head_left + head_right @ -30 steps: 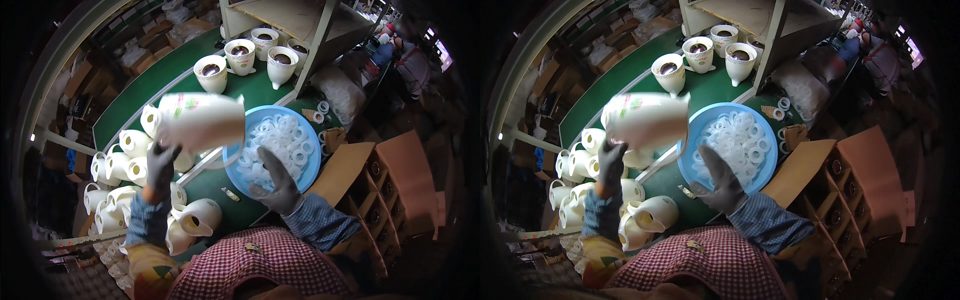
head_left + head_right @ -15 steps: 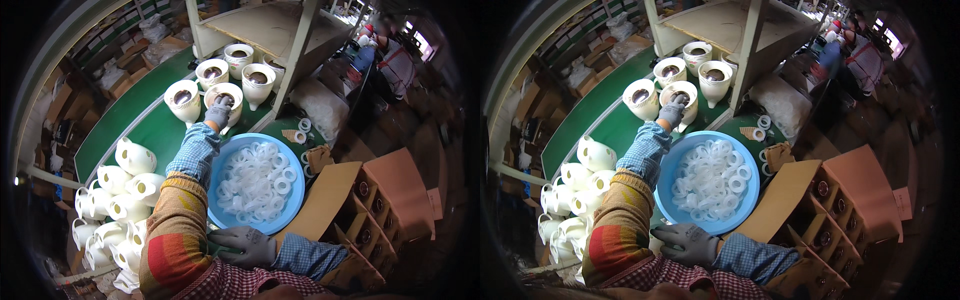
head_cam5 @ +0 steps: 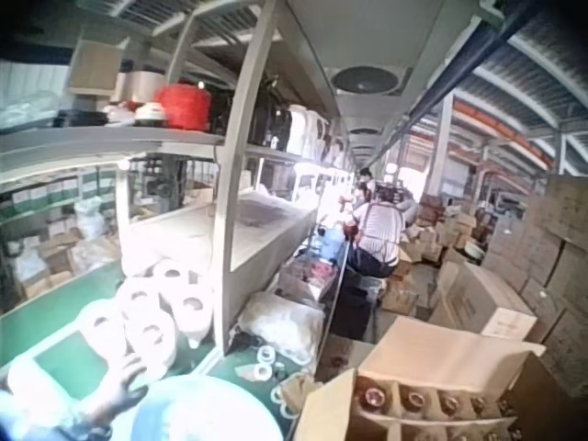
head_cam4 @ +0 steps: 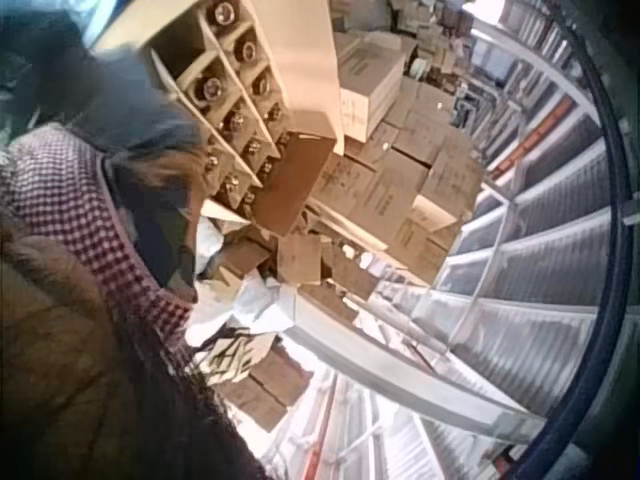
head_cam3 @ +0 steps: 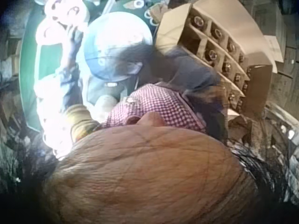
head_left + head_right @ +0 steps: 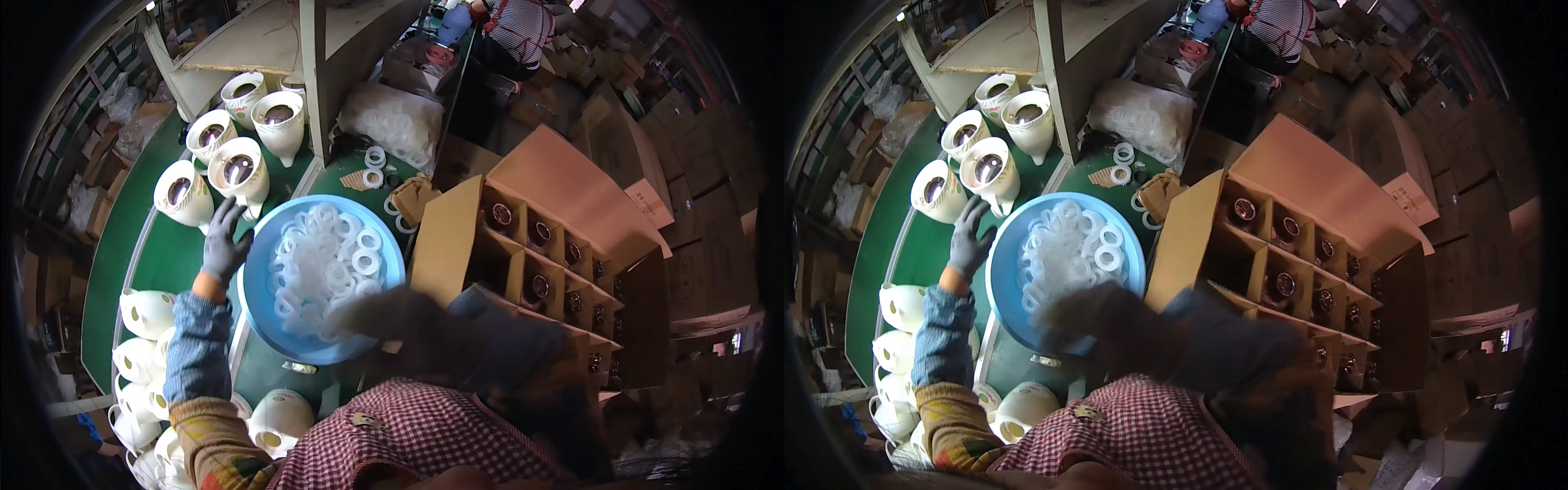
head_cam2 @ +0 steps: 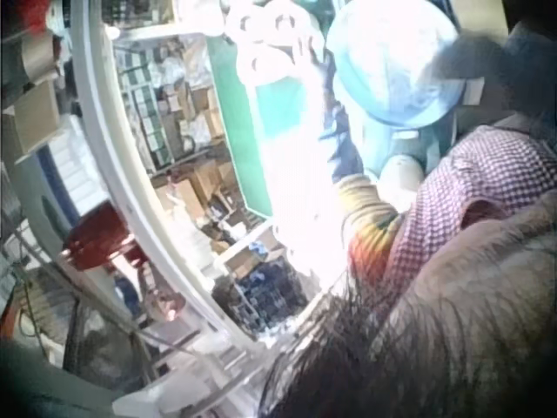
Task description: The person assembles white ceramic pitchers by inserting a dark inner liner and a white plastic ring into each unit. The person picks up pitchers from a green table, places the liner and ring inside, and sets the completed units back on the table.
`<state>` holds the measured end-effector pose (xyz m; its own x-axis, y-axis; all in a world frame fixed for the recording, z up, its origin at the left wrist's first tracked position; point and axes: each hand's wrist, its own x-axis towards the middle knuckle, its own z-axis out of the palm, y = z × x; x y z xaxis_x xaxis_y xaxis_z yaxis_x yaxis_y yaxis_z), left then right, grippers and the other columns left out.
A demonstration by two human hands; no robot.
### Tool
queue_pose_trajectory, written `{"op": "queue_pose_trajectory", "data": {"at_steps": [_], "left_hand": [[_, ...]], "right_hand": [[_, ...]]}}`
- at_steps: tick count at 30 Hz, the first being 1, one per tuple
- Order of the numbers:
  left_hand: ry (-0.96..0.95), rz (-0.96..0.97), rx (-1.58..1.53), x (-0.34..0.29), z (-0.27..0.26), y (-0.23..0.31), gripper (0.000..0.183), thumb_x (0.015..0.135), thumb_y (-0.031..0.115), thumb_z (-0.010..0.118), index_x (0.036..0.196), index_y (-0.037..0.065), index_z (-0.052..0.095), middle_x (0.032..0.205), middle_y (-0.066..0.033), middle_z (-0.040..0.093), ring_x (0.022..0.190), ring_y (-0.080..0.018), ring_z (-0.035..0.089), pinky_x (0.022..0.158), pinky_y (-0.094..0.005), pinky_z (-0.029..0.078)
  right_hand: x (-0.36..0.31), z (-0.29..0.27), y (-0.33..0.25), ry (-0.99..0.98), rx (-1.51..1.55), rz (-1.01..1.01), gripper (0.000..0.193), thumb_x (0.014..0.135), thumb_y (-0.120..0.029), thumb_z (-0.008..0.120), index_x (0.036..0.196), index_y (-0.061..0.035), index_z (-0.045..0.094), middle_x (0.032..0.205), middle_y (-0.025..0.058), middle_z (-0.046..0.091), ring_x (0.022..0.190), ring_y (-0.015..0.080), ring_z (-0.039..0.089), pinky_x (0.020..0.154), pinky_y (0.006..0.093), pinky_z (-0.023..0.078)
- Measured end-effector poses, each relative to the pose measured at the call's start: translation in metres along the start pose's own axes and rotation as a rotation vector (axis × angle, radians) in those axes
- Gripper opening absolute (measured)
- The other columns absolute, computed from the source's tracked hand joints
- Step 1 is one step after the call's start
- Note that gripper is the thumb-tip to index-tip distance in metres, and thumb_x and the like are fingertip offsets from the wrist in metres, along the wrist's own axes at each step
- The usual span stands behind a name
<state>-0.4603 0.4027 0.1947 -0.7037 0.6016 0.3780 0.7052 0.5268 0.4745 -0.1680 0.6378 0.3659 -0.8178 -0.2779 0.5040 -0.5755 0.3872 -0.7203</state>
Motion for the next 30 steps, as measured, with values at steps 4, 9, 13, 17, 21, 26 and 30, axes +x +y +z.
{"op": "queue_pose_trajectory", "data": {"at_steps": [4, 9, 13, 17, 21, 26, 30], "left_hand": [[-0.08, -0.045, -0.284, -0.109, -0.058, 0.063, 0.048, 0.079, 0.002, 0.077, 0.126, 0.006, 0.066, 0.144, -0.0218, 0.055, 0.128, -0.0366, 0.059, 0.103, -0.0405, 0.051], [-0.134, -0.19, -0.393, -0.185, -0.083, 0.137, 0.044, 0.081, 0.007, 0.075, 0.124, 0.004, 0.068, 0.137, -0.0212, 0.061, 0.124, -0.0346, 0.062, 0.103, -0.0406, 0.049], [-0.131, -0.23, -0.522, -0.227, -0.082, 0.176, 0.045, 0.083, 0.008, 0.075, 0.127, 0.003, 0.067, 0.14, -0.0209, 0.059, 0.126, -0.0346, 0.06, 0.106, -0.0406, 0.048], [-0.235, -0.26, -0.591, -0.26, -0.084, 0.196, 0.045, 0.085, 0.013, 0.075, 0.129, 0.003, 0.066, 0.14, -0.0206, 0.058, 0.128, -0.0353, 0.058, 0.109, -0.0421, 0.045], [-0.313, -0.419, -0.912, -0.268, -0.068, 0.205, 0.058, 0.088, 0.018, 0.075, 0.142, 0.007, 0.056, 0.148, -0.0178, 0.052, 0.137, -0.0311, 0.051, 0.116, -0.0429, 0.038], [-0.109, -0.504, -1.703, -0.265, -0.021, 0.213, 0.112, 0.083, 0.042, 0.084, 0.164, 0.014, 0.012, 0.164, -0.0147, 0.028, 0.148, -0.032, 0.035, 0.12, -0.0492, 0.032], [0.003, -0.58, -1.831, -0.286, -0.037, 0.212, 0.121, 0.078, 0.078, 0.068, 0.163, 0.01, 0.015, 0.166, -0.0178, 0.023, 0.151, -0.0355, 0.029, 0.123, -0.0508, 0.028]], "right_hand": [[-0.062, -0.151, 0.096, -0.031, -0.982, 0.573, 0.034, 0.091, -0.041, 0.069, 0.106, -0.0111, 0.073, 0.106, 0.0108, 0.075, 0.097, 0.0327, 0.072, 0.085, 0.0433, 0.058], [-0.142, -0.189, 0.19, -0.172, -1.001, 1.202, 0.065, 0.09, -0.043, 0.065, 0.144, -0.0079, 0.054, 0.148, 0.0213, 0.052, 0.137, 0.0368, 0.05, 0.115, 0.0443, 0.04], [-0.176, -0.209, 0.218, 0.043, -0.659, 1.094, 0.044, 0.081, -0.03, 0.077, 0.119, -0.0094, 0.07, 0.121, 0.0172, 0.07, 0.108, 0.0313, 0.069, 0.096, 0.0408, 0.054], [-0.131, -0.233, 0.121, 0.074, -1.173, 0.745, 0.045, 0.078, -0.038, 0.079, 0.116, -0.0161, 0.068, 0.108, 0.0114, 0.07, 0.097, 0.0358, 0.069, 0.084, 0.0461, 0.056], [-0.061, -0.187, -0.007, 0.167, -0.703, 0.394, 0.037, 0.085, -0.011, 0.077, 0.12, -0.0067, 0.066, 0.11, 0.0099, 0.069, 0.097, 0.0251, 0.071, 0.083, 0.0361, 0.058], [-0.013, -0.065, -0.019, -0.172, 0.055, 0.156, 0.047, 0.083, -0.009, 0.08, 0.127, -0.0046, 0.063, 0.119, 0.0144, 0.065, 0.106, 0.0254, 0.068, 0.085, 0.0354, 0.059], [0.009, 0.062, -0.005, -0.377, 0.077, -0.063, 0.047, 0.086, -0.015, 0.079, 0.13, -0.0047, 0.064, 0.123, 0.0166, 0.065, 0.109, 0.0275, 0.068, 0.094, 0.0361, 0.056]]}}
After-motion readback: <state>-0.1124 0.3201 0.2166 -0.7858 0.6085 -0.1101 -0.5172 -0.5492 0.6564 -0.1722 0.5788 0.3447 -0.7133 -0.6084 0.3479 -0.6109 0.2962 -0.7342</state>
